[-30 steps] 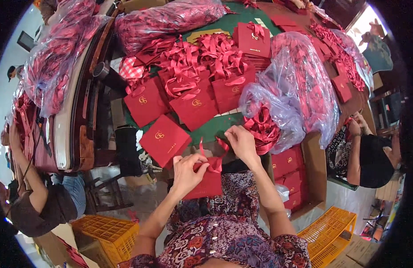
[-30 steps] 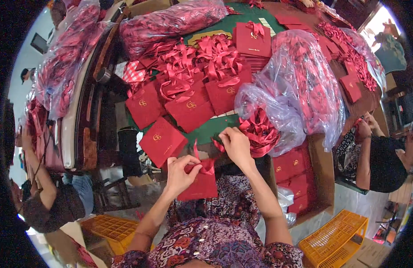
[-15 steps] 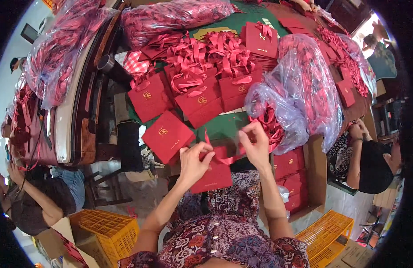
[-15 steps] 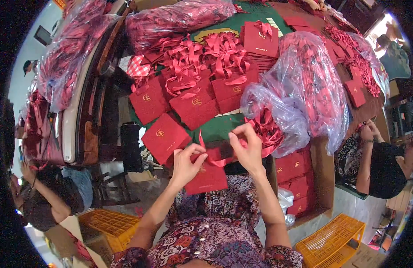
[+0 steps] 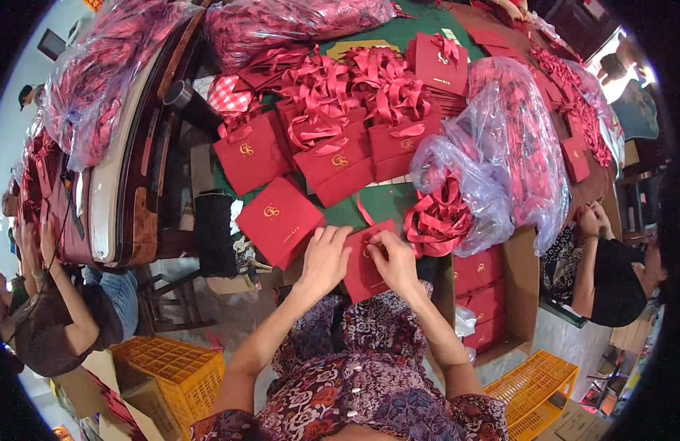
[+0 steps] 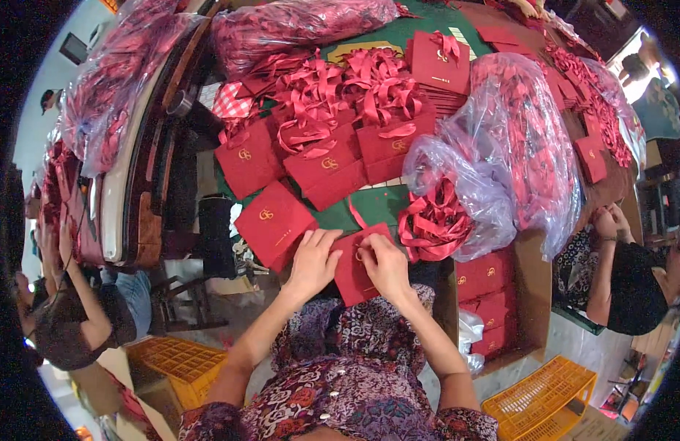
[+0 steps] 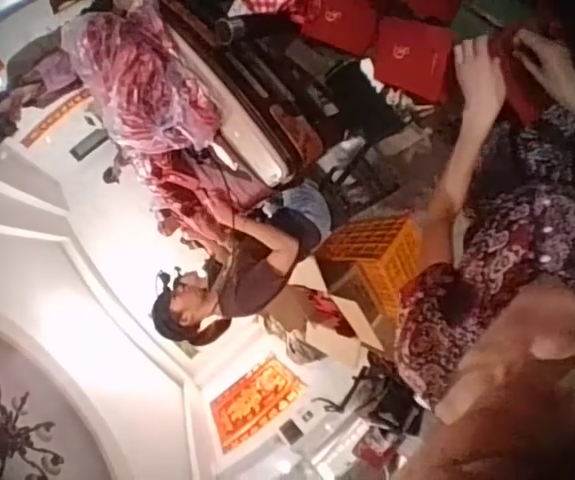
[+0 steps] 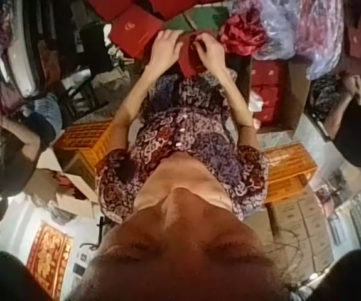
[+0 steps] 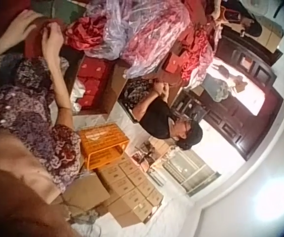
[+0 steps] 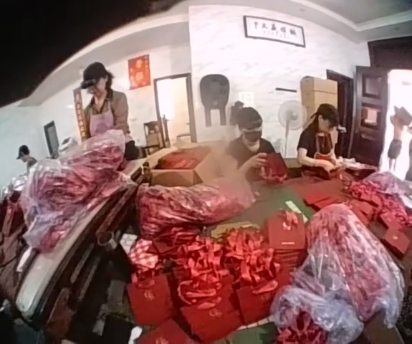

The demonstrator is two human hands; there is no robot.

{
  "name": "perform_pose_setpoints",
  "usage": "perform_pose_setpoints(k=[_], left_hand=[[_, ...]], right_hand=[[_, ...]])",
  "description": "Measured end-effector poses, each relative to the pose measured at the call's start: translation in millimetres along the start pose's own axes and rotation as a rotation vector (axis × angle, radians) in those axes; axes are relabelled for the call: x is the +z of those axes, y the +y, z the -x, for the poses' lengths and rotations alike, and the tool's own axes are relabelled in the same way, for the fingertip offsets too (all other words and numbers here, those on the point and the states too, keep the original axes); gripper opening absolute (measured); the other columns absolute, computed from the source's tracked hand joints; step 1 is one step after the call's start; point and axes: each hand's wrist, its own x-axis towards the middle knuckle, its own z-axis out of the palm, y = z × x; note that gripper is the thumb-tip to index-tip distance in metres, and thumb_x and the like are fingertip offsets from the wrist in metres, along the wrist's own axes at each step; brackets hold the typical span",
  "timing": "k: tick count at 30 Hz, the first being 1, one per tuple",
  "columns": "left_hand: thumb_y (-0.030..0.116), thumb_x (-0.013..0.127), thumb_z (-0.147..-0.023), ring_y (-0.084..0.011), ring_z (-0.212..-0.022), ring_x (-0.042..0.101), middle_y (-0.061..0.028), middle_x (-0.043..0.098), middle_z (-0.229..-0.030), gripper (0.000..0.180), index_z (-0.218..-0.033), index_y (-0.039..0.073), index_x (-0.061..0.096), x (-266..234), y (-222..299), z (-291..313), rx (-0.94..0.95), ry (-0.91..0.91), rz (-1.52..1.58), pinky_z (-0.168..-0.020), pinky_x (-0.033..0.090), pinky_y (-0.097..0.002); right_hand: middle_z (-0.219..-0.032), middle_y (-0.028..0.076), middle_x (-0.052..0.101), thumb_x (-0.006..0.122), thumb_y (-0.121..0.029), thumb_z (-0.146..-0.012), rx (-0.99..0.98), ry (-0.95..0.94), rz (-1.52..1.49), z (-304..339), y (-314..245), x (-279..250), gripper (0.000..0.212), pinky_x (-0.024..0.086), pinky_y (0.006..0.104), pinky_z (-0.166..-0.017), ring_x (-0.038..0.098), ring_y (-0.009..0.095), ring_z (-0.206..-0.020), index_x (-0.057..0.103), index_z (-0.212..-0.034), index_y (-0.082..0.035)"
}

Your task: The person attaches ribbon handles to small gift bags by hand and ties them one by one.

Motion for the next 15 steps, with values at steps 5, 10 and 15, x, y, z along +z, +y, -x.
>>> perform_pose_setpoints(k=[5, 10, 15], left_hand=[[0.014, 0.075, -0.078, -0.0362, -0.101, 0.055, -0.0149, 0.058, -0.110, 0.045, -0.118, 0.002, 0.060, 11.6, -3.2, 22.7, -0.061, 0.025, -0.110, -0.090, 0.049, -0.0419], [0.008, 0.074, -0.077, -0.0346, -0.100, 0.057, -0.0134, 0.057, -0.106, 0.036, -0.110, 0.006, 0.061, 17.2, -4.0, 20.9, -0.094, 0.090, 0.010, -0.082, 0.051, -0.0436], [0.001, 0.068, -0.081, -0.0344, -0.091, 0.061, -0.0142, 0.056, -0.096, 0.022, -0.099, 0.003, 0.057, 6.4, -7.2, 12.4, -0.178, -0.043, 0.303, -0.077, 0.051, -0.0437]], right_hand=[[-0.085, 0.014, 0.065, 0.070, -0.009, -0.084, -0.003, -0.050, 0.094, -3.8, -2.9, 0.9, 0.012, 0.051, 0.0432, -0.066, 0.066, 0.035, -0.078, 0.062, -0.092, -0.005], [-0.086, 0.013, 0.066, 0.069, -0.010, -0.084, -0.120, -0.042, 0.111, -0.7, -7.1, 11.8, 0.010, 0.052, 0.0440, -0.068, 0.066, 0.034, -0.080, 0.063, -0.091, -0.006], [-0.085, 0.014, 0.066, 0.071, -0.012, -0.082, -0.053, -0.034, 0.107, 2.7, -5.5, 14.6, 0.014, 0.052, 0.0439, -0.068, 0.066, 0.034, -0.079, 0.062, -0.089, -0.004]])
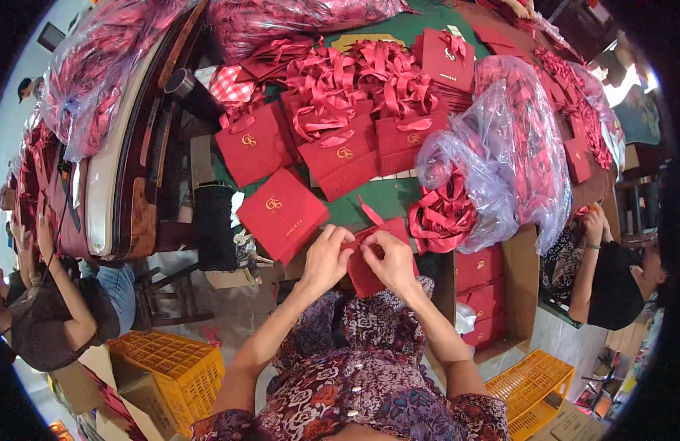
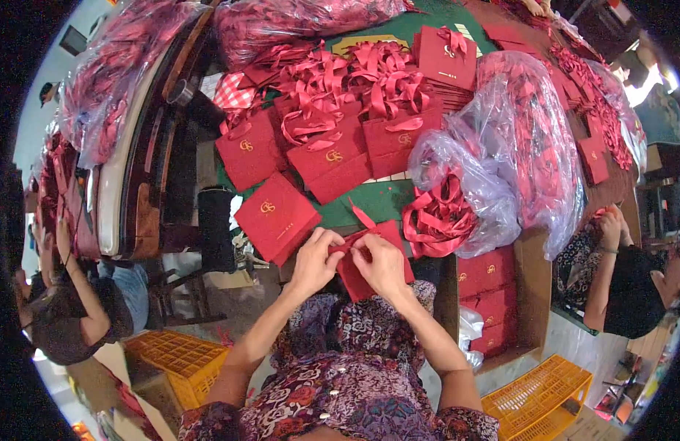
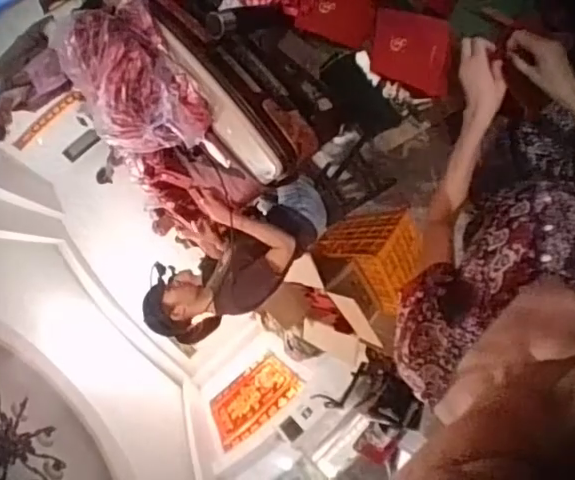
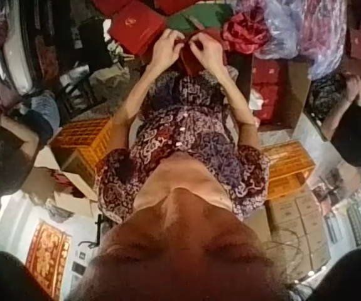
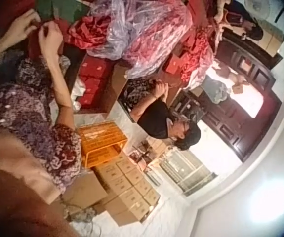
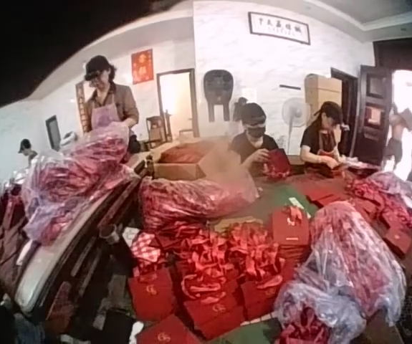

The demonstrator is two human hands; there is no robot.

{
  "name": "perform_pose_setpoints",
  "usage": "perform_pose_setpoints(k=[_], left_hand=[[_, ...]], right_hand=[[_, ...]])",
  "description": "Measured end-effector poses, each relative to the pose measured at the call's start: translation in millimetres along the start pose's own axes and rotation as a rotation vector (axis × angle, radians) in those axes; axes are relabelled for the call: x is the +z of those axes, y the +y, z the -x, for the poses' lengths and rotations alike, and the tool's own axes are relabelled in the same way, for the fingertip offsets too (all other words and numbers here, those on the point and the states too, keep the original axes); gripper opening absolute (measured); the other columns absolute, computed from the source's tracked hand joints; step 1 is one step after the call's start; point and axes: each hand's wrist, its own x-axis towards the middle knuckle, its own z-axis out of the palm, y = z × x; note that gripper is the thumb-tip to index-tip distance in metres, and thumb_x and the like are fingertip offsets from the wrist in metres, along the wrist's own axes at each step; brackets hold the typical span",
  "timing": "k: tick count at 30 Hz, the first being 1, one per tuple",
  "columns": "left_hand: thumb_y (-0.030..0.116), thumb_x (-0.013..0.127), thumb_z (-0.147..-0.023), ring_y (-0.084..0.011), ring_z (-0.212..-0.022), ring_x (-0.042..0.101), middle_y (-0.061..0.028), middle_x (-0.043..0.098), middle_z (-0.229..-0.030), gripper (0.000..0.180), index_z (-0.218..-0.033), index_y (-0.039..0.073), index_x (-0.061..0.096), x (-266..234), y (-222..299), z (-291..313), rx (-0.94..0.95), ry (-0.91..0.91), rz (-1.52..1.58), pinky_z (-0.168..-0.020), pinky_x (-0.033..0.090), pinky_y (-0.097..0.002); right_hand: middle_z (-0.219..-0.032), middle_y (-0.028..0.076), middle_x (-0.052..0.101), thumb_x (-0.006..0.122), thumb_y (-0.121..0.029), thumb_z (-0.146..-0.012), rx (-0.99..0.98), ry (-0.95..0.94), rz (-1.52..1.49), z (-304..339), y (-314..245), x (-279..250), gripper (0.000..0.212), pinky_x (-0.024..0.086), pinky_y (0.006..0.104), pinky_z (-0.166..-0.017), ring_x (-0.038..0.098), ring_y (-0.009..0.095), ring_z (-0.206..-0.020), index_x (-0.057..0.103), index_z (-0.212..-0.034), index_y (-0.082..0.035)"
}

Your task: The person attaches ribbon handles to small gift bags by hand and ties them one by one.

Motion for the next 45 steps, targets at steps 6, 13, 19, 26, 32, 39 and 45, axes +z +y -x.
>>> perform_pose_setpoints(k=[6, 13, 19, 26, 32, 39, 45], left_hand=[[0.001, 0.059, -0.086, -0.0374, -0.090, 0.061, -0.0174, 0.063, -0.089, 0.012, -0.097, 0.002, 0.056, -2.0, -7.9, -5.5, 0.128, 0.010, -0.021, -0.076, 0.050, -0.0465], [0.000, 0.057, -0.087, -0.0331, -0.086, 0.063, -0.0147, 0.065, -0.088, 0.011, -0.098, 0.001, 0.057, -7.9, -1.0, -10.9, 0.092, 0.008, -0.022, -0.077, 0.051, -0.0430], [-0.001, 0.057, -0.086, -0.0320, -0.084, 0.065, -0.0144, 0.066, -0.087, 0.011, -0.097, 0.000, 0.058, -7.8, -2.4, -9.1, 0.080, -0.015, 0.008, -0.077, 0.052, -0.0425], [-0.001, 0.057, -0.085, -0.0305, -0.082, 0.066, -0.0145, 0.066, -0.086, 0.012, -0.097, 0.001, 0.060, -9.4, 1.6, -7.5, 0.014, -0.025, 0.111, -0.077, 0.052, -0.0410], [-0.001, 0.058, -0.083, -0.0371, -0.088, 0.059, -0.0159, 0.065, -0.092, 0.012, -0.094, 0.002, 0.060, 1.0, 4.5, -4.4, 0.150, 0.085, 0.012, -0.077, 0.048, -0.0456], [0.007, 0.072, -0.078, -0.0353, -0.089, 0.058, -0.0143, 0.066, -0.092, 0.022, -0.096, 0.003, 0.060, -0.7, 3.9, -6.4, 0.127, 0.091, -0.010, -0.078, 0.047, -0.0429], [0.007, 0.071, -0.078, -0.0325, -0.087, 0.058, -0.0116, 0.065, -0.090, 0.017, -0.093, 0.005, 0.063, 2.8, 10.5, -2.5, 0.202, 0.142, -0.025, -0.077, 0.047, -0.0413]], right_hand=[[-0.082, 0.015, 0.067, 0.071, -0.013, -0.080, 0.054, -0.007, -0.056, 0.4, -3.7, -2.5, 0.014, 0.052, 0.0432, -0.068, 0.067, 0.035, -0.076, 0.062, -0.086, -0.004], [-0.081, 0.016, 0.069, 0.072, -0.013, -0.080, 0.089, -0.048, -0.111, -1.2, -10.5, -6.0, 0.014, 0.054, 0.0400, -0.066, 0.069, 0.031, -0.072, 0.064, -0.086, -0.002], [-0.080, 0.015, 0.068, 0.072, -0.011, -0.080, 0.103, -0.063, -0.149, -3.9, -11.6, -4.9, 0.013, 0.053, 0.0393, -0.066, 0.068, 0.031, -0.072, 0.064, -0.085, -0.002], [-0.082, 0.014, 0.065, 0.072, -0.006, -0.078, -0.154, 0.021, -0.030, 2.2, -2.5, 4.6, 0.015, 0.052, 0.0420, -0.066, 0.065, 0.034, -0.074, 0.061, -0.088, -0.004], [-0.084, 0.015, 0.068, 0.072, -0.008, -0.081, 0.054, 0.009, -0.108, 2.1, -12.5, 3.1, 0.018, 0.054, 0.0398, -0.068, 0.068, 0.033, -0.077, 0.060, -0.093, -0.004], [-0.094, 0.017, 0.066, 0.068, -0.004, -0.084, -0.105, -0.125, -0.047, -6.1, -28.7, -24.0, 0.020, 0.053, 0.0439, -0.076, 0.066, 0.037, -0.089, 0.061, -0.102, -0.002], [-0.092, 0.014, 0.064, 0.066, -0.009, -0.085, -0.194, -0.030, 0.087, -28.7, -23.7, -43.0, 0.010, 0.050, 0.0437, -0.074, 0.059, 0.035, -0.083, 0.068, -0.093, -0.004]])
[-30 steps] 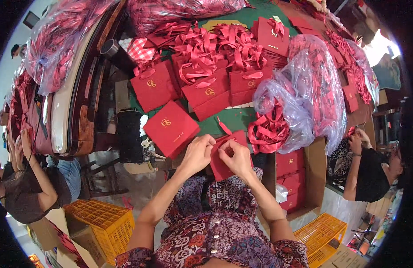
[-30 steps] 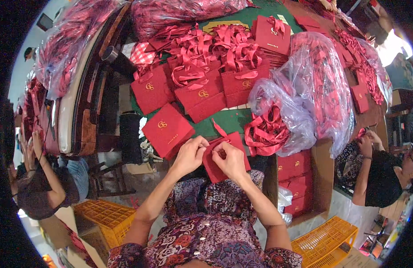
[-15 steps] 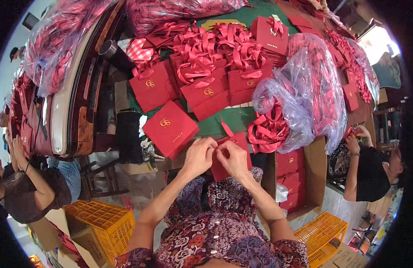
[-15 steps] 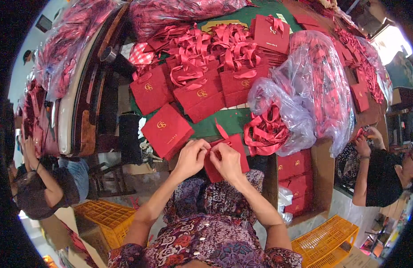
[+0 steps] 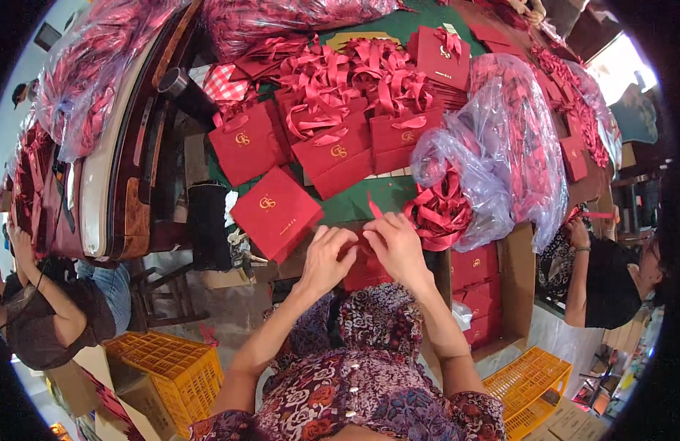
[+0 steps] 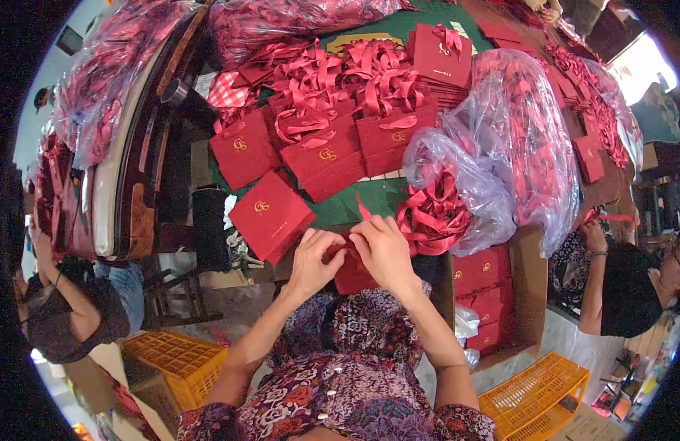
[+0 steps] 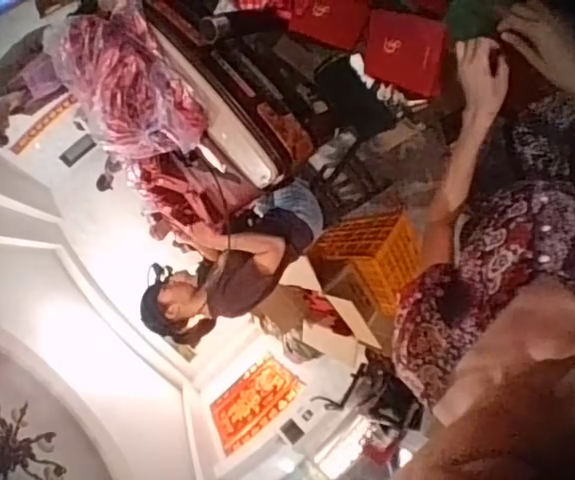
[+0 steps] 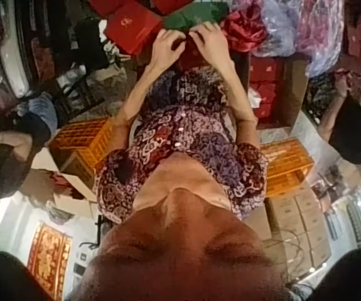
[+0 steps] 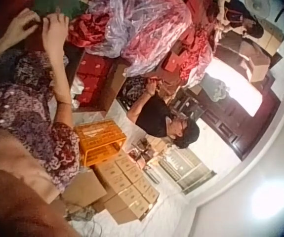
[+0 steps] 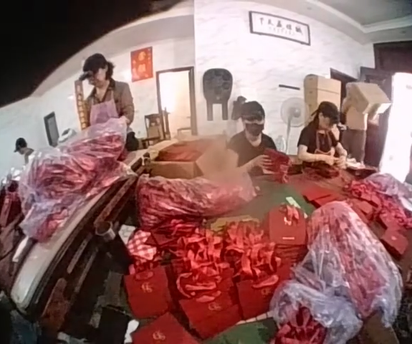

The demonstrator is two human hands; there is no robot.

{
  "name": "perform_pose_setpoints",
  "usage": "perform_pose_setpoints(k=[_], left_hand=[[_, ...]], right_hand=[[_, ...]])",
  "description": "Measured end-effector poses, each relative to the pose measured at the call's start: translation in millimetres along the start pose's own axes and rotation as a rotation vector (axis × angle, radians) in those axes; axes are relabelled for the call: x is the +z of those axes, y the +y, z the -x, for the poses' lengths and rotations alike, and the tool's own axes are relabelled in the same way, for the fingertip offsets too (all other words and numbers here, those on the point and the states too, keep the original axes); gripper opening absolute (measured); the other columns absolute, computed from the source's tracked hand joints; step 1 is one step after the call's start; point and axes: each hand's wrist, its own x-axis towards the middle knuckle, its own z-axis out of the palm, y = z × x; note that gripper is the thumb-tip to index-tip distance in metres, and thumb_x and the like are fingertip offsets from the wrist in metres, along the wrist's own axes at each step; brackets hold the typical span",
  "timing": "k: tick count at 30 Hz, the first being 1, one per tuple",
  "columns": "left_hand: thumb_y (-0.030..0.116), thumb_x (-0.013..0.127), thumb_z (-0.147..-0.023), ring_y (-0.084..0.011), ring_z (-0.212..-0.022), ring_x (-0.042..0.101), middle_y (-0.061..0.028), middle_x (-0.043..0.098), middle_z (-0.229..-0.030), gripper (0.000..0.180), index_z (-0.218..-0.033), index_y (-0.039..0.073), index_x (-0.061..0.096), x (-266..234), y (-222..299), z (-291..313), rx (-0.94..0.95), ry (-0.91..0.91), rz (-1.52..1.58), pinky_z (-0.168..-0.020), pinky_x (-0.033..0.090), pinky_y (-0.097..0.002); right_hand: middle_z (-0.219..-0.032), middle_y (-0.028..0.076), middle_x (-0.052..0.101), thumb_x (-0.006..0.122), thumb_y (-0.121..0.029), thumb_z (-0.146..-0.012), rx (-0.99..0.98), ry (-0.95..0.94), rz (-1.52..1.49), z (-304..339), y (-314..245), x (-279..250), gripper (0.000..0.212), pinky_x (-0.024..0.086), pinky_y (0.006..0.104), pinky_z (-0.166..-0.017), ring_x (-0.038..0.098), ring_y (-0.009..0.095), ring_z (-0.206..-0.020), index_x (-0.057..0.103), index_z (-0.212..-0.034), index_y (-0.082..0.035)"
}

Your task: The person attaches ribbon handles to small gift bags by hand and ties them one by one.

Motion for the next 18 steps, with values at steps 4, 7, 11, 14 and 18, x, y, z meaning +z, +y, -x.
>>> perform_pose_setpoints(k=[4, 7, 11, 14, 18], left_hand=[[0.003, 0.068, -0.081, -0.0292, -0.085, 0.056, -0.0084, 0.063, -0.090, 0.011, -0.091, 0.004, 0.065, -0.5, 1.6, -0.5, 0.197, 0.030, -0.019, -0.075, 0.049, -0.0378], [0.000, 0.072, -0.079, -0.0275, -0.082, 0.059, -0.0073, 0.064, -0.088, 0.013, -0.089, 0.006, 0.066, -3.2, -1.7, -1.8, 0.297, 0.032, -0.014, -0.073, 0.049, -0.0361], [0.000, 0.072, -0.079, -0.0279, -0.082, 0.059, -0.0079, 0.064, -0.088, 0.014, -0.089, 0.005, 0.065, -6.9, -5.1, -3.8, 0.349, -0.013, -0.002, -0.072, 0.049, -0.0371], [0.000, 0.072, -0.079, -0.0284, -0.082, 0.059, -0.0086, 0.063, -0.088, 0.014, -0.089, 0.004, 0.063, -10.1, -2.7, -5.4, 0.303, -0.021, -0.010, -0.073, 0.049, -0.0373], [0.003, 0.065, -0.085, -0.0319, -0.087, 0.058, -0.0120, 0.061, -0.092, 0.013, -0.095, 0.002, 0.057, -8.5, 2.8, -7.3, 0.116, -0.102, 0.058, -0.078, 0.049, -0.0408]], right_hand=[[-0.083, 0.014, 0.066, 0.064, -0.014, -0.086, -0.011, -0.282, -0.130, -7.8, 24.9, -3.2, 0.011, 0.051, 0.0430, -0.074, 0.063, 0.035, -0.081, 0.070, -0.086, -0.005], [-0.086, 0.013, 0.069, 0.065, -0.017, -0.087, 0.051, -0.499, -0.290, -20.9, 39.5, -11.0, 0.015, 0.052, 0.0396, -0.075, 0.067, 0.030, -0.082, 0.073, -0.090, -0.005], [-0.083, 0.011, 0.070, 0.069, -0.019, -0.087, 0.094, -0.554, -0.439, -21.1, 46.9, -1.6, 0.015, 0.052, 0.0355, -0.076, 0.069, 0.024, -0.082, 0.076, -0.093, -0.006], [-0.081, 0.010, 0.071, 0.070, -0.014, -0.085, 0.118, -0.483, -0.519, -19.5, 45.9, 10.7, 0.014, 0.052, 0.0332, -0.075, 0.068, 0.020, -0.079, 0.075, -0.091, -0.003], [-0.084, 0.011, 0.072, 0.067, -0.012, -0.085, 0.361, -0.199, -0.532, -14.2, 49.5, 31.7, 0.015, 0.052, 0.0312, -0.071, 0.067, 0.015, -0.076, 0.072, -0.088, 0.002]])
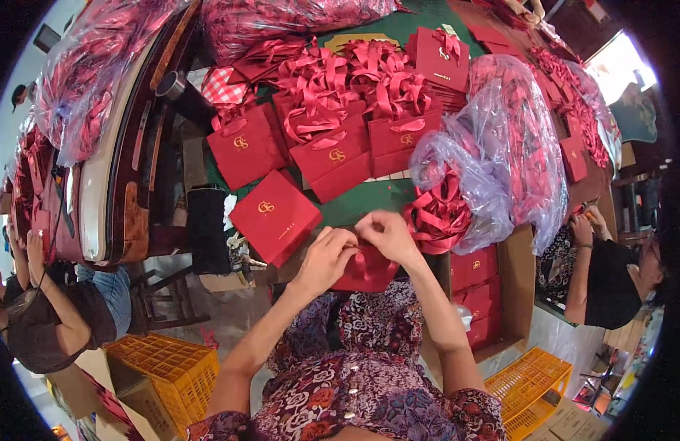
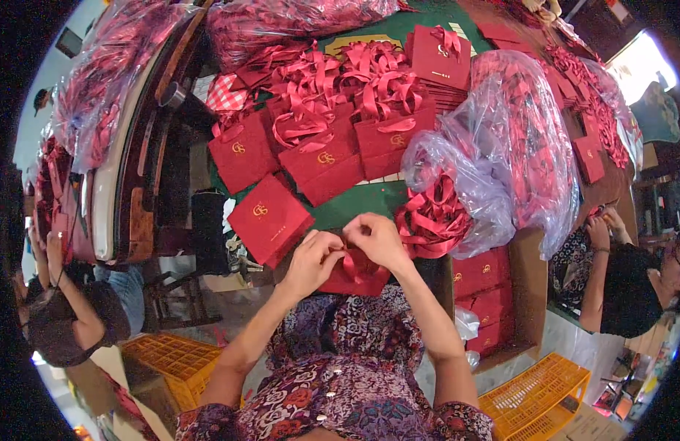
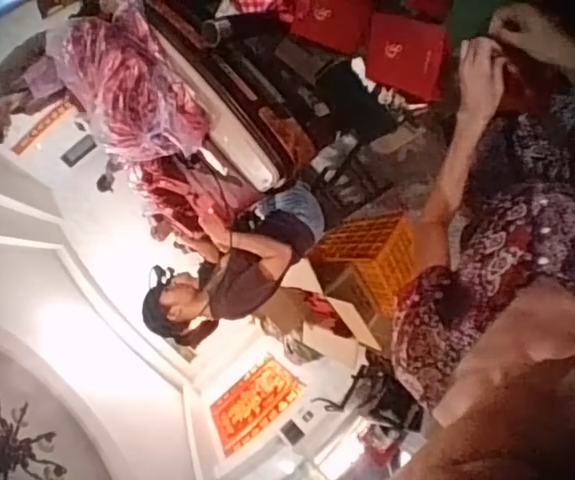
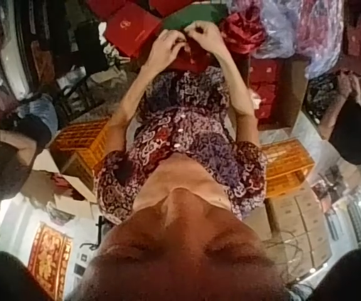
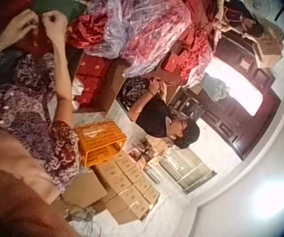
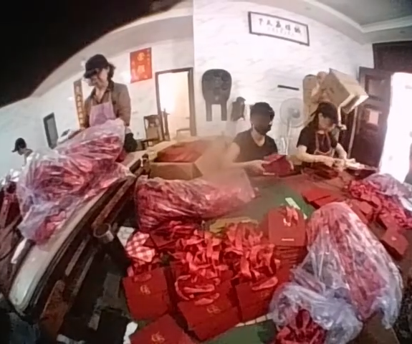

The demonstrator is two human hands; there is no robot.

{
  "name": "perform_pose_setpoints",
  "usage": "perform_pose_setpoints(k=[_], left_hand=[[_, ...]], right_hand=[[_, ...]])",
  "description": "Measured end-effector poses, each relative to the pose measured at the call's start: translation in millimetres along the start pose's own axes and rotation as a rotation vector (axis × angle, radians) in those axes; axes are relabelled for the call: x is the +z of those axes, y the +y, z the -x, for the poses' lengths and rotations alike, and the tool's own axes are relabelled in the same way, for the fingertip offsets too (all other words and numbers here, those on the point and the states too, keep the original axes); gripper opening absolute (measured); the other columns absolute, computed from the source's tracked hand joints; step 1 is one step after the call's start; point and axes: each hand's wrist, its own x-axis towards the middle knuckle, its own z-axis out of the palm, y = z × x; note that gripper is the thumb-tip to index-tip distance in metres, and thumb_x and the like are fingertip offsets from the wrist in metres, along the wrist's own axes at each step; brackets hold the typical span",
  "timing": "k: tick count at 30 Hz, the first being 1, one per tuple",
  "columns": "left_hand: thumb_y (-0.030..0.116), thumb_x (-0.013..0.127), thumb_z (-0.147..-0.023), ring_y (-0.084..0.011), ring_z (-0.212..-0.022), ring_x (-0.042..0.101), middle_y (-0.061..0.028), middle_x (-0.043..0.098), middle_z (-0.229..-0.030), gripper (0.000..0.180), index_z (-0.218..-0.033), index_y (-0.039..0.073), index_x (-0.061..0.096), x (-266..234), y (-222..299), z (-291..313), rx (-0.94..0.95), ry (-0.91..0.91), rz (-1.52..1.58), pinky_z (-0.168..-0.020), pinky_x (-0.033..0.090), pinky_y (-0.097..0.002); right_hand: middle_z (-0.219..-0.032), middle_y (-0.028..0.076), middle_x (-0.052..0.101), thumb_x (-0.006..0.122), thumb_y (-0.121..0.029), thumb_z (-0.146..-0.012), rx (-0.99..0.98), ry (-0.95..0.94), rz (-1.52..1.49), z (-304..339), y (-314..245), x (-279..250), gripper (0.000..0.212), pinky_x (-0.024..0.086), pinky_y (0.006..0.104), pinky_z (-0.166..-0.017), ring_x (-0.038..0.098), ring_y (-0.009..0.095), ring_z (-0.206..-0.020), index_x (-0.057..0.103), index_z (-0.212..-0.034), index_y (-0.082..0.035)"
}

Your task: The person attaches ribbon handles to small gift bags by hand and ties them one by one.

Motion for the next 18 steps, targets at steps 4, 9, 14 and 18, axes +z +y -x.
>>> perform_pose_setpoints(k=[4, 9, 14, 18], left_hand=[[0.003, 0.068, -0.082, -0.0335, -0.089, 0.060, -0.0139, 0.064, -0.090, 0.021, -0.099, 0.002, 0.055, 8.4, -7.0, -2.6, -0.121, -0.018, 0.021, -0.078, 0.049, -0.0427], [0.003, 0.067, -0.083, -0.0355, -0.088, 0.063, -0.0175, 0.064, -0.096, 0.022, -0.101, 0.002, 0.055, 20.4, -19.3, -4.8, -0.260, 0.005, 0.042, -0.077, 0.051, -0.0439], [0.016, 0.068, -0.090, -0.0327, -0.077, 0.067, -0.0159, 0.066, -0.091, 0.023, -0.107, 0.003, 0.058, 33.2, -25.9, -15.5, -0.276, 0.177, -0.080, -0.065, 0.052, -0.0433], [0.022, 0.069, -0.089, -0.0360, -0.075, 0.066, -0.0152, 0.065, -0.081, 0.025, -0.105, 0.004, 0.059, 43.6, -26.5, -25.1, -0.318, 0.136, -0.213, -0.065, 0.051, -0.0452]], right_hand=[[-0.084, 0.014, 0.069, 0.069, -0.017, -0.087, -0.092, 0.234, 0.134, -11.0, 0.0, -0.1, 0.017, 0.052, 0.0348, -0.068, 0.067, 0.023, -0.074, 0.072, -0.090, -0.001], [-0.082, 0.014, 0.066, 0.075, -0.017, -0.083, -0.126, 0.286, 0.316, -9.9, 5.3, -4.9, 0.018, 0.052, 0.0410, -0.066, 0.067, 0.031, -0.074, 0.066, -0.090, -0.003], [-0.081, 0.012, 0.063, 0.075, -0.011, -0.078, -0.175, 0.215, 0.527, -5.6, 3.4, 6.7, 0.015, 0.051, 0.0424, -0.065, 0.065, 0.031, -0.074, 0.064, -0.087, -0.004], [-0.080, 0.012, 0.061, 0.071, -0.006, -0.079, -0.211, 0.237, 0.508, -4.8, 10.5, 6.4, 0.014, 0.050, 0.0405, -0.065, 0.063, 0.030, -0.074, 0.062, -0.090, -0.003]])
